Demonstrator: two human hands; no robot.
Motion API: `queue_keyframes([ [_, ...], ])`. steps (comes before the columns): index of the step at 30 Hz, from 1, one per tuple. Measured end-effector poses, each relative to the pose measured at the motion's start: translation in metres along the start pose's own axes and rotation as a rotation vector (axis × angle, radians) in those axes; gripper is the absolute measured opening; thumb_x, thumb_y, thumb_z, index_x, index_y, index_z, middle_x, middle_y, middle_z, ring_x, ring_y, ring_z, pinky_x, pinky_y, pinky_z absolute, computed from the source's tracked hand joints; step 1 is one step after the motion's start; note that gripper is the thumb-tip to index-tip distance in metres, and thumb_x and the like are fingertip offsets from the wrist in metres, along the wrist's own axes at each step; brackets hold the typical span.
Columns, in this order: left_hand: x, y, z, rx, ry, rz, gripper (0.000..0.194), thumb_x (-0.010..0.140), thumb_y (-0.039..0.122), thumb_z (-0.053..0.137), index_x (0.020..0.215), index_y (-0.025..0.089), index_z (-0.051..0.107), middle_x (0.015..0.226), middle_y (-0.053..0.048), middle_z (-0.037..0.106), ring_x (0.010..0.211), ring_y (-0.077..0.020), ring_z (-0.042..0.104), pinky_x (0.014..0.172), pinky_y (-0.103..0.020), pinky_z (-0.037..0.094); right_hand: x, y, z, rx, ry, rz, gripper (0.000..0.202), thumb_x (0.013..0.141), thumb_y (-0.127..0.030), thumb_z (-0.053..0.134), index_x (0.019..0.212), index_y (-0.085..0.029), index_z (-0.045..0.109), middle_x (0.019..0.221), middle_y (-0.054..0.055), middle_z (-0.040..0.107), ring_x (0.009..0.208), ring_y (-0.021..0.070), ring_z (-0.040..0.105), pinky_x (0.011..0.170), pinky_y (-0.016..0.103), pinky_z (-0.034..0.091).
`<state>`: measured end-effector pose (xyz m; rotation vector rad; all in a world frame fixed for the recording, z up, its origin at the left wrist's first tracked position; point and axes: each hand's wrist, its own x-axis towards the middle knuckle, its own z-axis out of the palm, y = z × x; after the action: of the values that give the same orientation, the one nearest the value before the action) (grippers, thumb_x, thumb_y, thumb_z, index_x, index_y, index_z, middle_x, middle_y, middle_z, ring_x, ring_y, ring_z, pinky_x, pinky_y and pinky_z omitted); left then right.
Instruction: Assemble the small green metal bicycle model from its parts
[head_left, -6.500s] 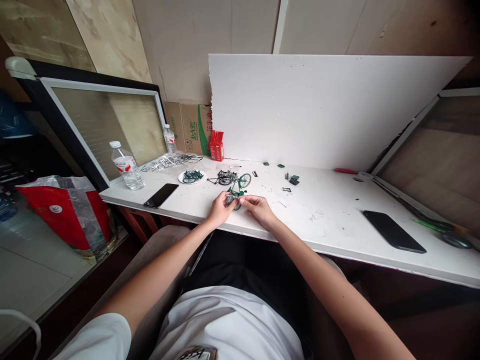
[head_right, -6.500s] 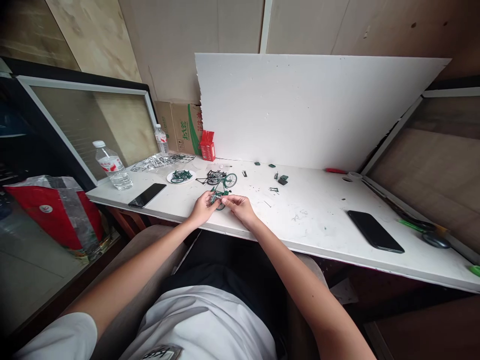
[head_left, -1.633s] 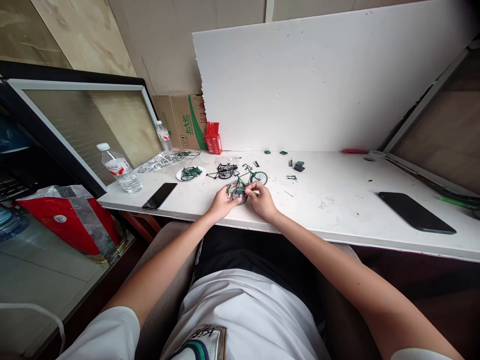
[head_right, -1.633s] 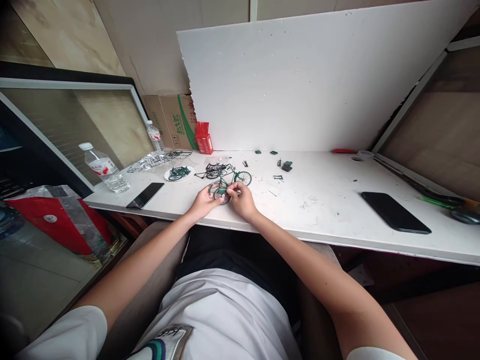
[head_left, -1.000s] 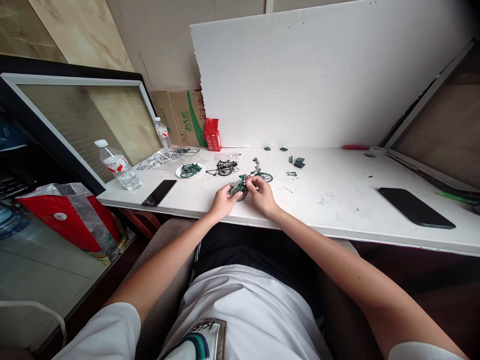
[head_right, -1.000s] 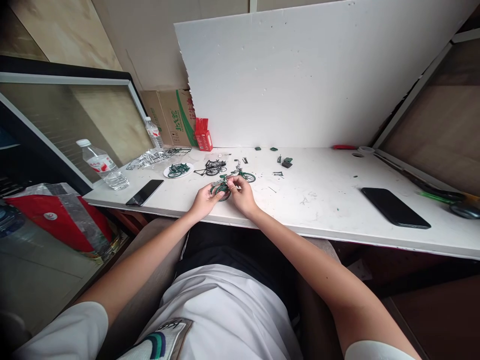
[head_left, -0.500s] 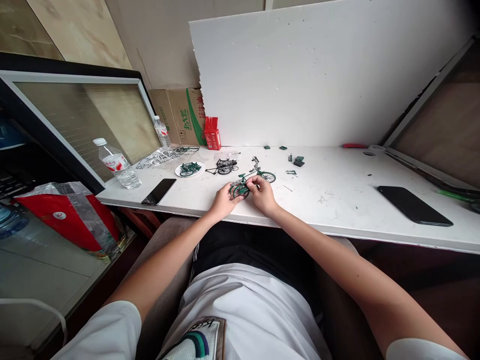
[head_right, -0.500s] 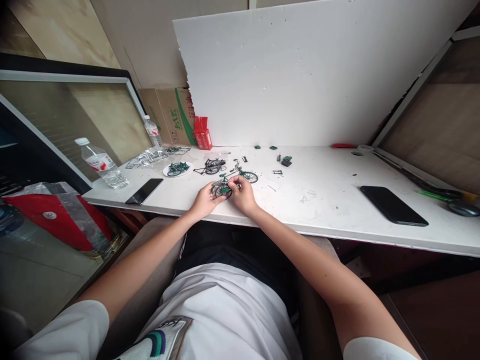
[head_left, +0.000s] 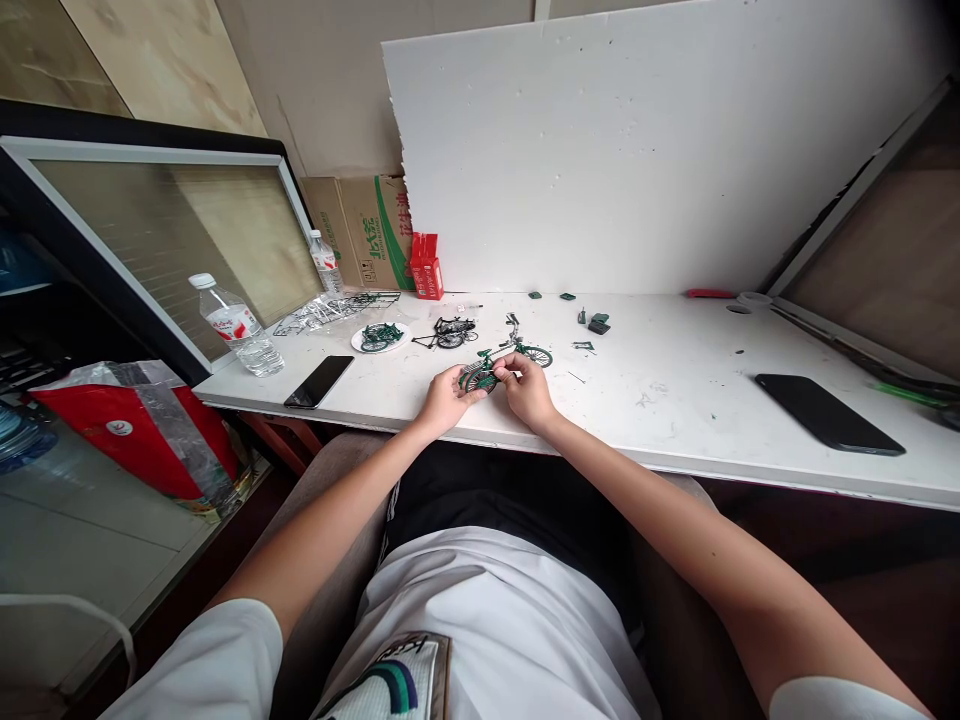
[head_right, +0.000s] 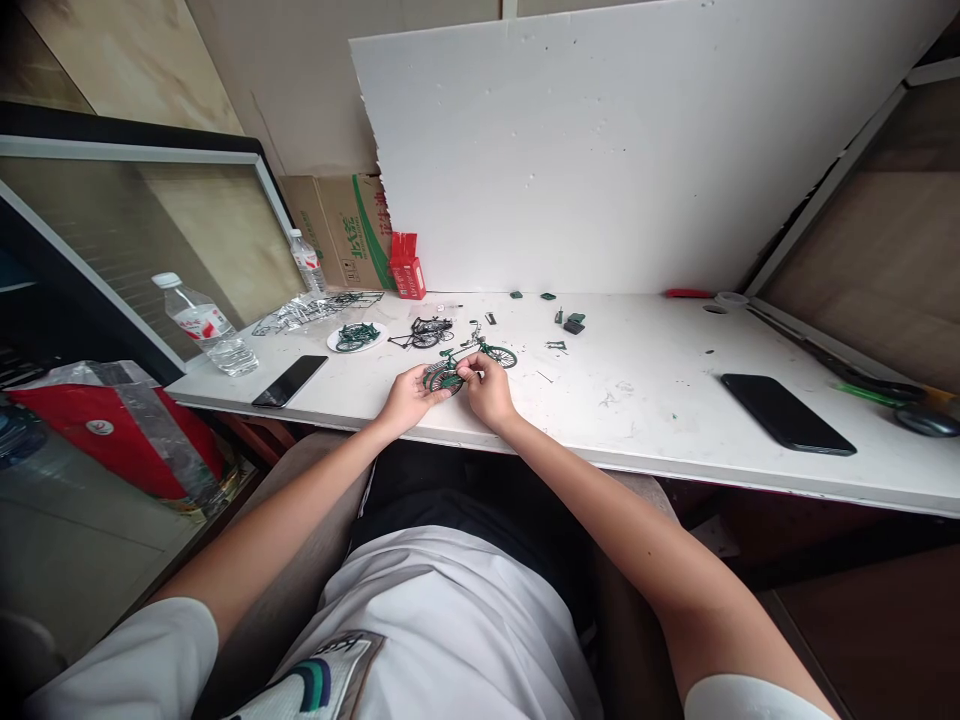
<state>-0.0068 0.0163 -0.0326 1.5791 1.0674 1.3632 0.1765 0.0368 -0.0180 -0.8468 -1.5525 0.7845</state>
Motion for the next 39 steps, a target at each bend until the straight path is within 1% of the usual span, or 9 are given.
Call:
queue_keyframes([
  [2, 0.000, 0.000, -0.001, -0.007, -0.013, 0.005, 0.045, 0.073, 0.038, 0.093, 0.104, 0.015, 0.070, 0.104, -0.010, 0.078, 0.093, -0.0238, 0.074, 0.090, -0.037, 0.059, 0.000, 0.000, 0.000, 0.007, 0.000, 0.000, 0.015, 0.089, -0.037, 0.063, 0.085, -0.023, 0.066, 0.091, 0.006, 0.072, 0.088, 0.0237, 0.063, 0.089, 0.041, 0.051],
  [7, 0.000, 0.001, 0.000, 0.010, -0.024, 0.033, 0.043, 0.085, 0.051, 0.083, 0.104, 0.014, 0.072, 0.103, -0.012, 0.079, 0.094, -0.0246, 0.075, 0.087, -0.035, 0.059, 0.000, 0.000, 0.000, 0.005, -0.002, -0.001, 0.016, 0.089, -0.038, 0.063, 0.085, -0.023, 0.066, 0.093, 0.007, 0.072, 0.089, 0.0250, 0.064, 0.090, 0.042, 0.051],
  [9, 0.000, 0.001, -0.001, 0.015, -0.022, 0.033, 0.045, 0.084, 0.052, 0.084, 0.105, 0.015, 0.072, 0.105, -0.013, 0.079, 0.095, -0.0252, 0.075, 0.087, -0.035, 0.059, 0.000, 0.001, 0.000, 0.016, -0.010, 0.001, 0.018, 0.089, -0.040, 0.064, 0.087, -0.022, 0.066, 0.097, 0.008, 0.072, 0.092, 0.0256, 0.065, 0.092, 0.043, 0.051],
  [13, 0.001, 0.000, -0.002, 0.014, -0.033, 0.025, 0.049, 0.080, 0.053, 0.087, 0.107, 0.015, 0.072, 0.106, -0.013, 0.080, 0.098, -0.0262, 0.075, 0.088, -0.036, 0.059, 0.000, 0.003, 0.002, 0.064, -0.039, 0.003, 0.021, 0.091, -0.044, 0.065, 0.089, -0.023, 0.065, 0.112, 0.010, 0.074, 0.106, 0.0271, 0.067, 0.101, 0.045, 0.050],
  [17, 0.001, 0.001, -0.002, 0.005, -0.033, 0.018, 0.052, 0.077, 0.053, 0.090, 0.107, 0.014, 0.072, 0.108, -0.014, 0.080, 0.101, -0.0273, 0.075, 0.089, -0.037, 0.059, 0.000, 0.004, 0.003, 0.137, -0.055, 0.015, 0.023, 0.092, -0.046, 0.065, 0.090, -0.023, 0.063, 0.121, 0.011, 0.074, 0.110, 0.0275, 0.068, 0.100, 0.045, 0.053],
  [22, 0.000, 0.004, -0.001, -0.019, -0.032, 0.012, 0.050, 0.075, 0.049, 0.091, 0.106, 0.014, 0.073, 0.108, -0.013, 0.080, 0.101, -0.0270, 0.075, 0.089, -0.036, 0.058, 0.000, 0.003, 0.003, 0.105, -0.029, 0.009, 0.018, 0.089, -0.041, 0.067, 0.089, -0.023, 0.065, 0.118, 0.011, 0.076, 0.113, 0.0287, 0.068, 0.103, 0.046, 0.052],
  [28, -0.001, 0.003, 0.001, -0.029, -0.023, -0.018, 0.055, 0.064, 0.034, 0.097, 0.107, 0.014, 0.071, 0.105, -0.011, 0.080, 0.097, -0.0257, 0.076, 0.089, -0.036, 0.059, 0.000, -0.001, 0.000, 0.122, -0.027, 0.055, 0.014, 0.085, -0.036, 0.069, 0.084, -0.023, 0.067, 0.116, 0.011, 0.077, 0.109, 0.0289, 0.070, 0.096, 0.045, 0.056],
  [34, 0.000, -0.003, 0.002, 0.030, 0.036, 0.029, 0.039, 0.072, 0.029, 0.091, 0.104, 0.015, 0.072, 0.100, -0.009, 0.079, 0.096, -0.0242, 0.074, 0.089, -0.035, 0.059, -0.001, -0.005, -0.001, 0.104, -0.047, 0.066, 0.012, 0.085, -0.034, 0.069, 0.082, -0.022, 0.069, 0.116, 0.011, 0.078, 0.109, 0.0288, 0.072, 0.098, 0.045, 0.056],
  [39, 0.001, -0.003, 0.001, 0.023, 0.019, 0.024, 0.042, 0.072, 0.025, 0.088, 0.110, 0.015, 0.072, 0.105, -0.011, 0.079, 0.097, -0.0246, 0.075, 0.091, -0.037, 0.059, -0.001, -0.006, -0.001, 0.080, -0.036, 0.058, 0.012, 0.085, -0.034, 0.069, 0.081, -0.022, 0.069, 0.112, 0.010, 0.079, 0.106, 0.0283, 0.071, 0.098, 0.045, 0.056],
])
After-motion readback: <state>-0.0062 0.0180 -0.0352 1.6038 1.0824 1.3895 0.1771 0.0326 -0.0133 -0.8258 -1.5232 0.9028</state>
